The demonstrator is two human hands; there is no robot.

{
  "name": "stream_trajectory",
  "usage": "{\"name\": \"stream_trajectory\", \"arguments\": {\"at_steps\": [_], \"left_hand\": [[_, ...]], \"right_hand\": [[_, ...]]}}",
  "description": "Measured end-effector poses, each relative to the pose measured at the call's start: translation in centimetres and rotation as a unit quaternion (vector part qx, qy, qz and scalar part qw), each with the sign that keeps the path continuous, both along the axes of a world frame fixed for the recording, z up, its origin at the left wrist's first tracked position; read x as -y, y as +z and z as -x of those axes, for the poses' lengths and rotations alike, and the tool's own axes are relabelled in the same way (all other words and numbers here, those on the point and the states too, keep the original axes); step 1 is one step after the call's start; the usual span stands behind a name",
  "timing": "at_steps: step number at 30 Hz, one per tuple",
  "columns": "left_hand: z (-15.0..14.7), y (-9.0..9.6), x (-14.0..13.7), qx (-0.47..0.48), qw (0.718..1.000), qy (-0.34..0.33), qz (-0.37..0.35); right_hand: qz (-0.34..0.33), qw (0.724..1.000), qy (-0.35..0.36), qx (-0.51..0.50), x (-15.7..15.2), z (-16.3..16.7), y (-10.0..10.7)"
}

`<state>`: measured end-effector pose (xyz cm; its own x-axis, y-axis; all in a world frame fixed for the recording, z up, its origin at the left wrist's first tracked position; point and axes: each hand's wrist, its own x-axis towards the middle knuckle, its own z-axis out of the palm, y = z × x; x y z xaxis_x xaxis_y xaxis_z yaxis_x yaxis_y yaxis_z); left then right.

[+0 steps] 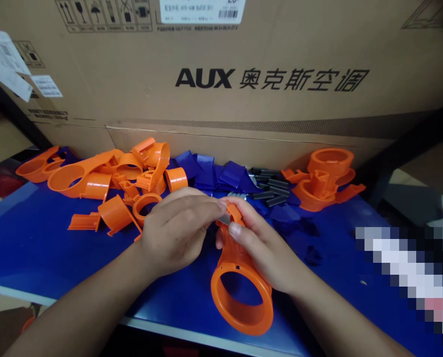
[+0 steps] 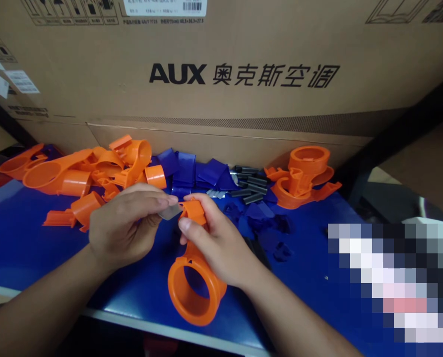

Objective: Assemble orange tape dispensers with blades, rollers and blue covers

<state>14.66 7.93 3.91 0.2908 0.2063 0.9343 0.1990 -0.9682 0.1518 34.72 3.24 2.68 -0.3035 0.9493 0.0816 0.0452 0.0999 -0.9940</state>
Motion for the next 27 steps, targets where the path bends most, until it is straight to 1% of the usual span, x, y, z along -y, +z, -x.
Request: {"name": "stream_trajectory", "arguments": {"at_steps": [4, 8, 11, 14, 20, 27], "left_hand": [[-0.1, -0.3, 0.2, 0.013, 1.0, 0.002, -0.02], [0.5, -0.3, 0.3, 0.037, 0.998, 0.012, -0.044], [1.0, -0.3, 0.3, 0.044, 0.998, 0.024, -0.025], [0.9, -0.3, 0.2, 0.044, 0.999, 0.019, -0.014], [0.0, -0.3, 0.2, 0.023, 0.999, 0.029, -0.023], [0.1, -0.4, 0.4, 0.03, 0.998, 0.04, -0.026]], "right_hand": [[-0.004, 1.0, 0.005, -0.002, 0.0, 0.0, -0.1], [0.024, 1.0, -0.002, -0.017, -0.1, 0.0, 0.2], [0.025, 1.0, -0.003, -0.019, -0.1, 0.0, 0.5], [0.018, 1.0, 0.003, -0.016, 0.0, -0.1, 0.5], [0.01, 1.0, 0.019, -0.017, 0.0, -0.2, 0.3], [0.017, 1.0, 0.015, -0.016, -0.1, -0.1, 0.3]]}}
